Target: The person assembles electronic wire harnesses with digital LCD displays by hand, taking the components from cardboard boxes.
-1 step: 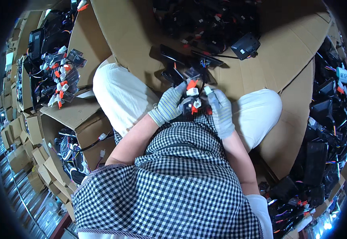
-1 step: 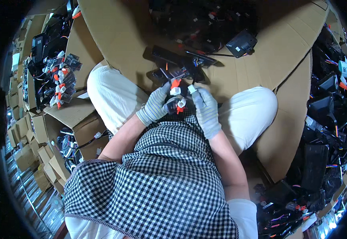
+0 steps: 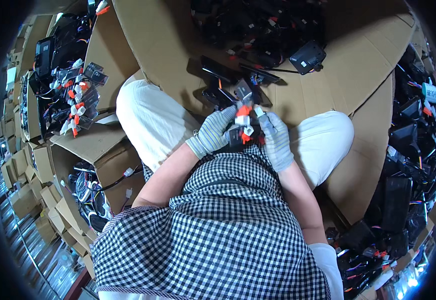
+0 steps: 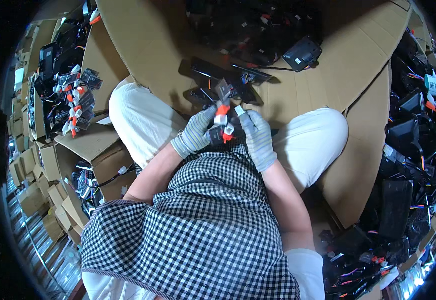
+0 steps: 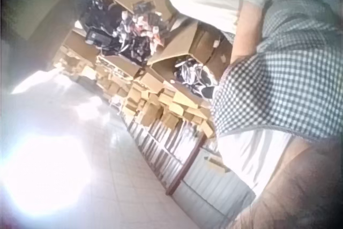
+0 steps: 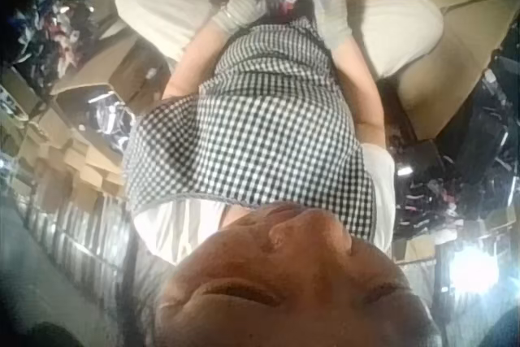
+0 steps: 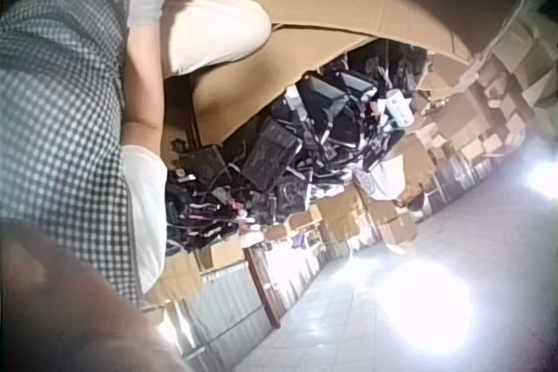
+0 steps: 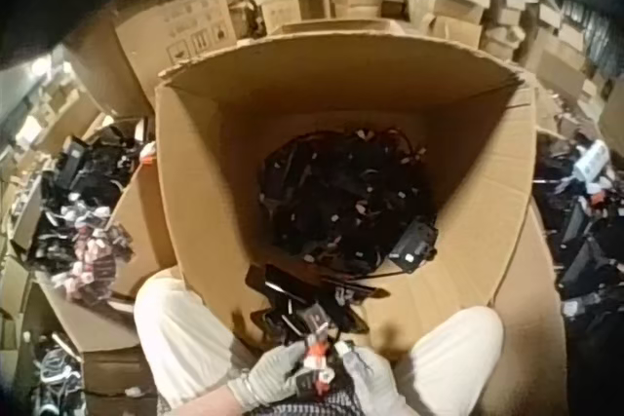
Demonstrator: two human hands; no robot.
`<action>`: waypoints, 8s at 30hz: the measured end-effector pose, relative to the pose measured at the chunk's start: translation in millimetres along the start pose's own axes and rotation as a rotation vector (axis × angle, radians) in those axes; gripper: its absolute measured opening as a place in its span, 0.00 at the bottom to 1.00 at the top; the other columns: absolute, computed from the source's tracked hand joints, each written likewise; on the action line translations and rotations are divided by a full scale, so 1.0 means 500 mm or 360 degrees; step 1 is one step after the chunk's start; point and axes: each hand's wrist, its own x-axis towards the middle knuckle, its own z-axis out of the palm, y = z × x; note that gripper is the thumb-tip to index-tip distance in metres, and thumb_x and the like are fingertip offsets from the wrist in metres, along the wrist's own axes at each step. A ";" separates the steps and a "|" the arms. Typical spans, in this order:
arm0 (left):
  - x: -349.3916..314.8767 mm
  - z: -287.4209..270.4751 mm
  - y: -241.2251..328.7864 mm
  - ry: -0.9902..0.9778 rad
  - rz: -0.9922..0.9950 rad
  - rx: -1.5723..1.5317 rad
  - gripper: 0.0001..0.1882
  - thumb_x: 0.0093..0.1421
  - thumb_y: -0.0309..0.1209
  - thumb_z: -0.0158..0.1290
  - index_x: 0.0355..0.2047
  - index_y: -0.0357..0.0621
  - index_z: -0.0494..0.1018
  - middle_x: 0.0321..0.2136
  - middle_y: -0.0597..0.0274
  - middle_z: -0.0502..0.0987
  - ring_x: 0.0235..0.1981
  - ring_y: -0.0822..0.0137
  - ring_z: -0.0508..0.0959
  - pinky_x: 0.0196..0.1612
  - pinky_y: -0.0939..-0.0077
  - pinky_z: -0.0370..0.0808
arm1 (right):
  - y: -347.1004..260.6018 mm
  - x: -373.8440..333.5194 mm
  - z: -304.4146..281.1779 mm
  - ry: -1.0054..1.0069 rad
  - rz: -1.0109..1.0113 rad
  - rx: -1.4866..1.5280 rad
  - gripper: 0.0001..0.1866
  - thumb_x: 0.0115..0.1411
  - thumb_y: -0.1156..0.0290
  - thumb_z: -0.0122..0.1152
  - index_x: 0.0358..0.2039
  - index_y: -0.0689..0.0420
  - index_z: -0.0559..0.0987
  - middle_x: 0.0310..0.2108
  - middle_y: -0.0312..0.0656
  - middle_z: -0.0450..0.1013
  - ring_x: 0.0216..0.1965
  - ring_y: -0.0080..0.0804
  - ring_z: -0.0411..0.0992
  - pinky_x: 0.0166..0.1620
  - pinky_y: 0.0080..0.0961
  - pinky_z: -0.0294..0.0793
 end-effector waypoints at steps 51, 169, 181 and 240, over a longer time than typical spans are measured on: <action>0.042 0.033 -0.007 -0.1567 -0.0353 0.0566 0.19 0.54 0.47 0.47 0.28 0.43 0.75 0.22 0.50 0.76 0.27 0.49 0.77 0.31 0.57 0.72 | -0.039 0.057 -0.051 -0.1641 0.0615 -0.1382 0.15 0.58 0.53 0.47 0.39 0.42 0.77 0.37 0.45 0.74 0.37 0.44 0.72 0.41 0.37 0.70; 0.040 -0.014 0.003 -0.0181 -0.0342 -0.0398 0.14 0.52 0.28 0.55 0.40 0.40 0.74 0.34 0.58 0.77 0.36 0.67 0.77 0.41 0.77 0.72 | -0.079 0.071 -0.122 -0.0074 0.0800 0.0566 0.13 0.57 0.63 0.57 0.25 0.61 0.77 0.09 0.24 0.57 0.08 0.11 0.50 0.12 0.09 0.46; 0.031 -0.022 -0.037 -0.0218 -0.0270 -0.0320 0.12 0.52 0.28 0.56 0.37 0.40 0.74 0.30 0.66 0.76 0.29 0.72 0.74 0.36 0.78 0.71 | -0.073 0.074 -0.139 -0.0602 0.0921 0.0539 0.10 0.56 0.69 0.55 0.28 0.65 0.78 0.18 0.35 0.71 0.10 0.12 0.55 0.15 0.11 0.52; 0.050 0.004 -0.040 -0.1165 -0.0277 0.1218 0.21 0.49 0.49 0.49 0.19 0.41 0.76 0.19 0.47 0.75 0.25 0.48 0.75 0.32 0.58 0.71 | -0.061 0.061 -0.027 -0.1132 -0.0390 -0.2289 0.07 0.52 0.63 0.55 0.29 0.49 0.77 0.24 0.39 0.73 0.28 0.38 0.74 0.28 0.38 0.71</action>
